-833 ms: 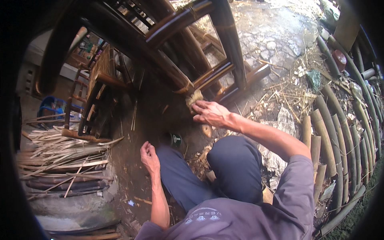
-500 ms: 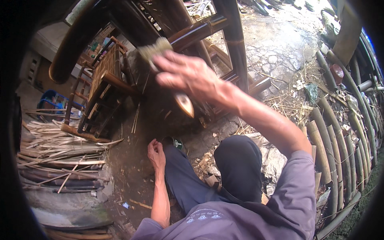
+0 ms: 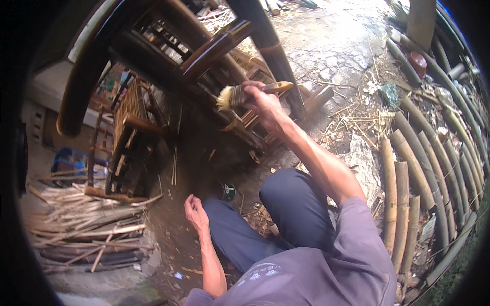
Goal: The person applies a dark varnish to a bamboo chair using a brush. They dip the brush into a can and coat the frame and seat slats, repositioning the chair to reach different sides.
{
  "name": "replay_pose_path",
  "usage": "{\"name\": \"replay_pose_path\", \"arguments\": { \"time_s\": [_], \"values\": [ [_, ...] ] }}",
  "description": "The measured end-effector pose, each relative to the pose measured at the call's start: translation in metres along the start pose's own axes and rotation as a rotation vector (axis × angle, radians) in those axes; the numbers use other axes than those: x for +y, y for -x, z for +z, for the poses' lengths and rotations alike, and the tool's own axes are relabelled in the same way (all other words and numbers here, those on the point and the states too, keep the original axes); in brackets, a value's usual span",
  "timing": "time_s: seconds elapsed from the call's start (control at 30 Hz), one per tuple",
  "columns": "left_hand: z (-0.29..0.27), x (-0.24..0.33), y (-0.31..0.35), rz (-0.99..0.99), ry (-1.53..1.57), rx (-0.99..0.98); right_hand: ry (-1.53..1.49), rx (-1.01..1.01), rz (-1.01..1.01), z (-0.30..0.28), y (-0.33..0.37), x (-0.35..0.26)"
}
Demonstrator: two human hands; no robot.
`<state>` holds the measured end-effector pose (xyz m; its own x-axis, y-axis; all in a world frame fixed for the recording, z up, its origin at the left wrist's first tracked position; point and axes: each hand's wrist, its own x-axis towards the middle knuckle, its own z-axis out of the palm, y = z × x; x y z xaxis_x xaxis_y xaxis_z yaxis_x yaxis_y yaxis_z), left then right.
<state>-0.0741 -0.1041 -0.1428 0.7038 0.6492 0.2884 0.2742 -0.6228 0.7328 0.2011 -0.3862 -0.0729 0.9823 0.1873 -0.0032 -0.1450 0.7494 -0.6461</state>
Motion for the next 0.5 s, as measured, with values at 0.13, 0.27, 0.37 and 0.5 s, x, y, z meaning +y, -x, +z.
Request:
{"name": "replay_pose_path", "arguments": {
  "time_s": [0.13, 0.27, 0.37, 0.5],
  "values": [
    [-0.001, -0.013, 0.000, 0.021, -0.019, -0.001, -0.353, -0.179, 0.039, 0.014, -0.019, -0.004],
    [0.003, -0.007, 0.001, 0.046, -0.059, 0.048, 0.014, -0.225, 0.049, -0.060, 0.013, 0.050],
    [0.001, -0.010, -0.003, 0.041, -0.098, 0.031, 0.605, -0.338, -0.135, -0.064, 0.028, 0.041],
    [0.016, -0.001, -0.004, 0.055, -0.115, -0.029, 0.630, -0.349, -0.710, -0.008, 0.034, 0.020]
  ]
}}
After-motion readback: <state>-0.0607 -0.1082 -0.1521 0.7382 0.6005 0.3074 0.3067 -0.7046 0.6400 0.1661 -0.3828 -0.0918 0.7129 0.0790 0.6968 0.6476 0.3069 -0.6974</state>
